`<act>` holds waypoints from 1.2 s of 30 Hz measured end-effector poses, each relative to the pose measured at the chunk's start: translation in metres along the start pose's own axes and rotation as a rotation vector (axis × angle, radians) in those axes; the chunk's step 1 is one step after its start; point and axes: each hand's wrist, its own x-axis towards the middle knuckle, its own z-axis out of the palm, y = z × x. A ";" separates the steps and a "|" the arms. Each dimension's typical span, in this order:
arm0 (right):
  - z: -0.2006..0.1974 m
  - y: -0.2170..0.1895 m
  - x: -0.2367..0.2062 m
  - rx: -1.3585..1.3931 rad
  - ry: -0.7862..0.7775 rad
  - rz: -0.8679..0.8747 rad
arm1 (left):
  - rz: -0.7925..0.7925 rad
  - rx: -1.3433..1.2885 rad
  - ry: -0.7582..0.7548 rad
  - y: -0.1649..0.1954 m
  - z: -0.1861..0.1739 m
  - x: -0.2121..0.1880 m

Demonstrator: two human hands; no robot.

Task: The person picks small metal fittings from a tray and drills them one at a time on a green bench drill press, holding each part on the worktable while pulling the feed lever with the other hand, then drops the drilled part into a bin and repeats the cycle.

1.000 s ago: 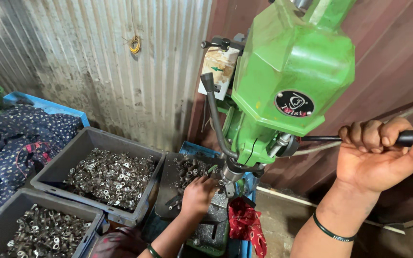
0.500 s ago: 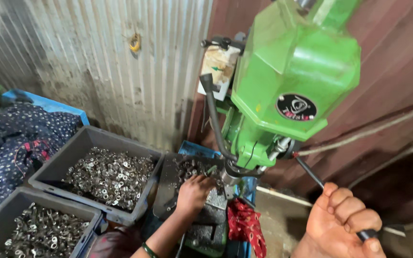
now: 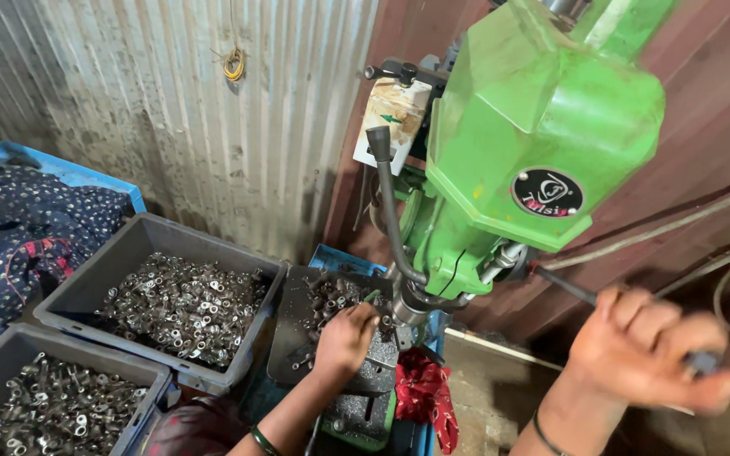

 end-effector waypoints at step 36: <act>-0.053 0.002 -0.055 -0.162 -0.141 -0.080 | 0.088 0.200 0.145 -0.006 0.003 0.010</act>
